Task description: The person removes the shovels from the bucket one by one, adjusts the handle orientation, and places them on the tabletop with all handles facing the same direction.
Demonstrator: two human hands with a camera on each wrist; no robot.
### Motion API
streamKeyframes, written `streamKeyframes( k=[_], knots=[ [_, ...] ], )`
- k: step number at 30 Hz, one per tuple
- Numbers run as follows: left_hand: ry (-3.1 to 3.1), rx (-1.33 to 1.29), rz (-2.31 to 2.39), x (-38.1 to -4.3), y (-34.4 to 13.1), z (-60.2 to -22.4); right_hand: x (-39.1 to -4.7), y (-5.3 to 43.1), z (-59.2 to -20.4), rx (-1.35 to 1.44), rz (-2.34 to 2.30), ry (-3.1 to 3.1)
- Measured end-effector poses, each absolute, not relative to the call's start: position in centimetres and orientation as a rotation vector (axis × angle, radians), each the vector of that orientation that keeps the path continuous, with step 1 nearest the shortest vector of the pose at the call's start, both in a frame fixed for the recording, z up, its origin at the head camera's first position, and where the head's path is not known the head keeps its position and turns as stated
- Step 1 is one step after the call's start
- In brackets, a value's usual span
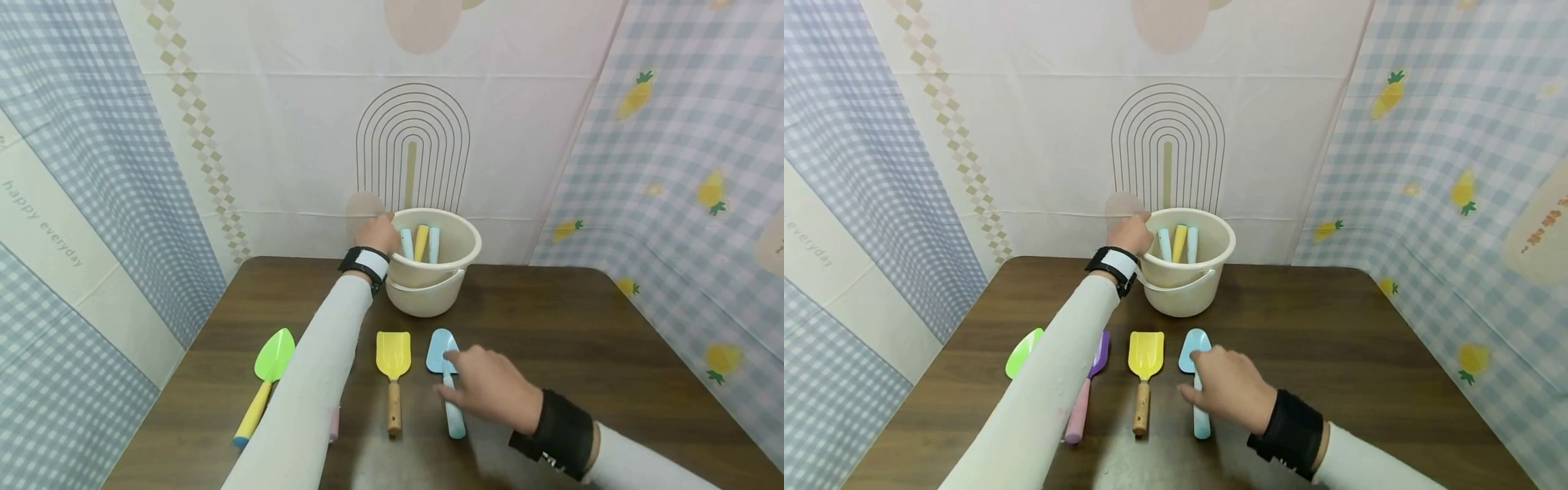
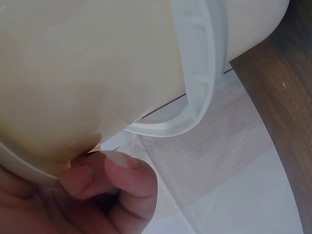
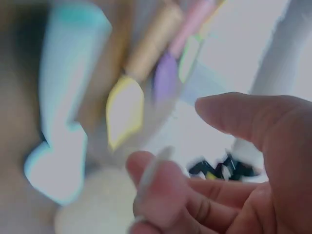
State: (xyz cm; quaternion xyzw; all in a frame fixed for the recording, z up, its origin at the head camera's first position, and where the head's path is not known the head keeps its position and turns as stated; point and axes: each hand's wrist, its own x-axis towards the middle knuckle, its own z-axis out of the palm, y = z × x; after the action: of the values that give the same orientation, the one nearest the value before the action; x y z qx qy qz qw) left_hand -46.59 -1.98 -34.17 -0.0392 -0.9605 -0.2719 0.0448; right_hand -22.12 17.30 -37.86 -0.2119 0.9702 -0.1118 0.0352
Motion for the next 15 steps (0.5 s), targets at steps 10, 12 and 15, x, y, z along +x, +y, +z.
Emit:
streamKeyframes(
  k=[10, 12, 15],
  knots=[
    [-2.923, -0.110, -0.903, -47.1, -1.8, -34.3, -30.5, 19.6, -30.4, -0.970, -0.639, 2.946],
    [-2.922, -0.108, -0.913, -47.1, -1.8, -34.4, -32.2, 19.6, -29.1, -0.950, -0.631, 2.949],
    [-2.915, -0.107, -0.944, -47.1, -1.8, -34.4, -34.4, 19.4, -27.5, -0.916, -0.583, 2.942]
  ],
)
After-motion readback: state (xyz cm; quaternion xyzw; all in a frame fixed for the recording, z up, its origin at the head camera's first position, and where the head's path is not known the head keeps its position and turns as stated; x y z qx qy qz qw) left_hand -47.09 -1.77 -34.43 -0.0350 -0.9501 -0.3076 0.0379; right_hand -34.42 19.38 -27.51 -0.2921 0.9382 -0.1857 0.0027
